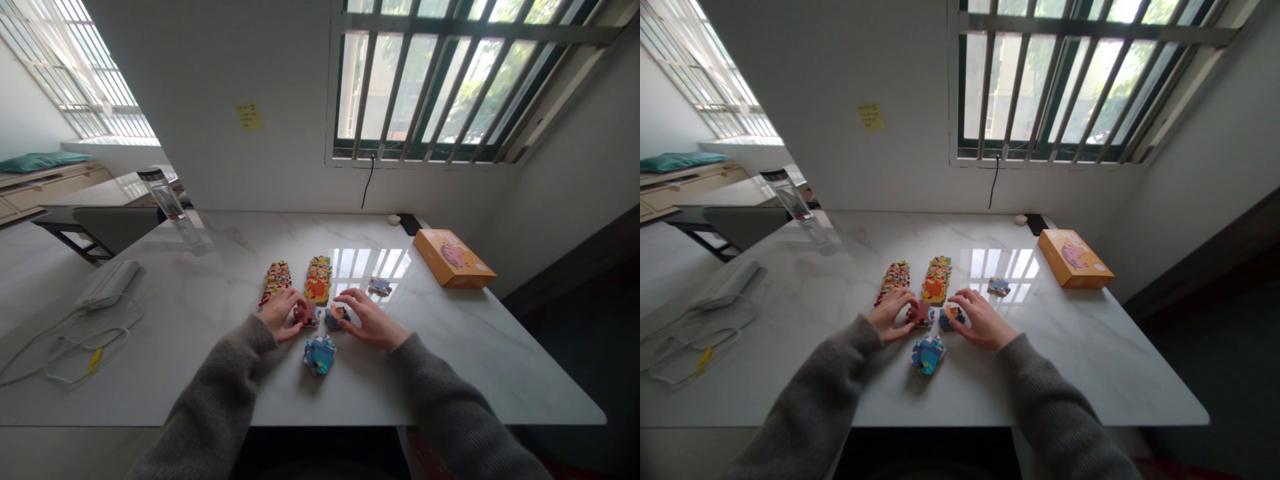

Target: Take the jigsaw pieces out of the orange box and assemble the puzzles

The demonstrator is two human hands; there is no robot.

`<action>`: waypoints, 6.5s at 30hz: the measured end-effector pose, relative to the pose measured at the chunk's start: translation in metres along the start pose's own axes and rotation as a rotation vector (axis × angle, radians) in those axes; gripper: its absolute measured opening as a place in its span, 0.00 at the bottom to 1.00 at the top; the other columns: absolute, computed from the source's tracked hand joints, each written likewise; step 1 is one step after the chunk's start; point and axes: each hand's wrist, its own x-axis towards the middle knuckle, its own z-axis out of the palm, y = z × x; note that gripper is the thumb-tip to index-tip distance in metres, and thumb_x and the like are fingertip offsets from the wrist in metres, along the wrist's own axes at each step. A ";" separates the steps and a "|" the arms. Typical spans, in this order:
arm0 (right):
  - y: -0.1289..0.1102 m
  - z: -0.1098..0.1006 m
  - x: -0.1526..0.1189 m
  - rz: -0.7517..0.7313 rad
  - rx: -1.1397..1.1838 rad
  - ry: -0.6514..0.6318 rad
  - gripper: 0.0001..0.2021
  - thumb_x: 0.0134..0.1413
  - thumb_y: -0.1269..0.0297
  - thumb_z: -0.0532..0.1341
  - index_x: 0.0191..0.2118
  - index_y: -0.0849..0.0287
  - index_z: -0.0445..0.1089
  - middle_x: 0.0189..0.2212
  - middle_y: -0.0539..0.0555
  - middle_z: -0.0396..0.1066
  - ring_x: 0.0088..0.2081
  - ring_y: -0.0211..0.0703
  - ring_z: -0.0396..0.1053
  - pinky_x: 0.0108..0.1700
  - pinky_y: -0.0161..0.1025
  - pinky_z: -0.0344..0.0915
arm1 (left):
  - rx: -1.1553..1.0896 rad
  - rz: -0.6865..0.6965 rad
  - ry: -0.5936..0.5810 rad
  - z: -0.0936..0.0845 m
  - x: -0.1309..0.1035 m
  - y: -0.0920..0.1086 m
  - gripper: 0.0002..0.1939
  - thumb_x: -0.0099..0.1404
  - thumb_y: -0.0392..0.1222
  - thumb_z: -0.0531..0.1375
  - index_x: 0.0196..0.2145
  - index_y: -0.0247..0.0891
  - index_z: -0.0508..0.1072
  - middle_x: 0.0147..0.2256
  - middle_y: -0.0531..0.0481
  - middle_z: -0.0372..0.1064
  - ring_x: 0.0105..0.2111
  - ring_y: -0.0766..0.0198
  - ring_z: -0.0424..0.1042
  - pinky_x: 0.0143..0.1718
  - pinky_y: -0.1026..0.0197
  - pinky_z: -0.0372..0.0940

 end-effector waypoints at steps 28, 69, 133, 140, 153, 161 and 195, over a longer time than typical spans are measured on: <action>0.094 -0.046 -0.022 0.362 -0.334 0.239 0.06 0.57 0.65 0.61 0.40 0.56 0.70 0.39 0.56 0.74 0.42 0.52 0.66 0.47 0.46 0.62 | 0.114 -0.064 -0.036 0.008 0.000 -0.001 0.15 0.53 0.39 0.61 0.40 0.40 0.69 0.42 0.45 0.66 0.44 0.51 0.64 0.46 0.49 0.59; -0.016 0.015 0.012 -0.149 0.107 0.141 0.25 0.57 0.61 0.67 0.59 0.49 0.63 0.53 0.57 0.69 0.54 0.53 0.64 0.55 0.54 0.67 | -0.118 0.092 0.206 0.006 0.011 0.018 0.17 0.53 0.33 0.62 0.40 0.41 0.64 0.44 0.45 0.65 0.45 0.54 0.67 0.50 0.51 0.65; -0.014 0.018 0.013 -0.137 0.039 0.116 0.10 0.59 0.66 0.64 0.47 0.53 0.69 0.49 0.57 0.70 0.51 0.50 0.66 0.52 0.50 0.66 | -0.198 0.138 0.167 0.002 0.009 0.025 0.21 0.50 0.30 0.61 0.42 0.40 0.63 0.44 0.44 0.64 0.46 0.54 0.66 0.51 0.51 0.64; 0.004 -0.002 0.005 -0.079 0.053 0.016 0.11 0.55 0.71 0.64 0.44 0.54 0.70 0.45 0.56 0.72 0.47 0.49 0.68 0.51 0.49 0.66 | -0.055 0.066 0.049 0.007 0.004 0.001 0.16 0.53 0.32 0.59 0.41 0.40 0.66 0.42 0.46 0.67 0.44 0.53 0.65 0.53 0.48 0.61; 0.009 -0.004 0.000 -0.045 -0.013 -0.082 0.19 0.54 0.65 0.66 0.52 0.52 0.68 0.51 0.59 0.66 0.52 0.51 0.66 0.55 0.50 0.65 | 0.034 -0.003 -0.144 0.018 -0.001 -0.012 0.13 0.53 0.37 0.62 0.39 0.39 0.69 0.41 0.46 0.66 0.42 0.54 0.63 0.48 0.51 0.62; 0.084 -0.027 -0.002 0.256 -0.364 0.183 0.18 0.59 0.59 0.62 0.54 0.55 0.70 0.58 0.63 0.61 0.59 0.61 0.58 0.60 0.57 0.59 | 0.023 -0.009 -0.137 0.016 0.001 -0.010 0.12 0.54 0.36 0.60 0.38 0.39 0.68 0.41 0.46 0.67 0.41 0.54 0.63 0.47 0.52 0.63; -0.023 0.012 0.022 -0.158 -0.010 0.099 0.14 0.63 0.63 0.60 0.54 0.51 0.67 0.55 0.58 0.67 0.56 0.51 0.63 0.58 0.53 0.64 | -0.133 0.159 0.240 0.006 0.010 0.012 0.16 0.59 0.33 0.60 0.45 0.40 0.64 0.44 0.44 0.69 0.45 0.56 0.69 0.49 0.51 0.67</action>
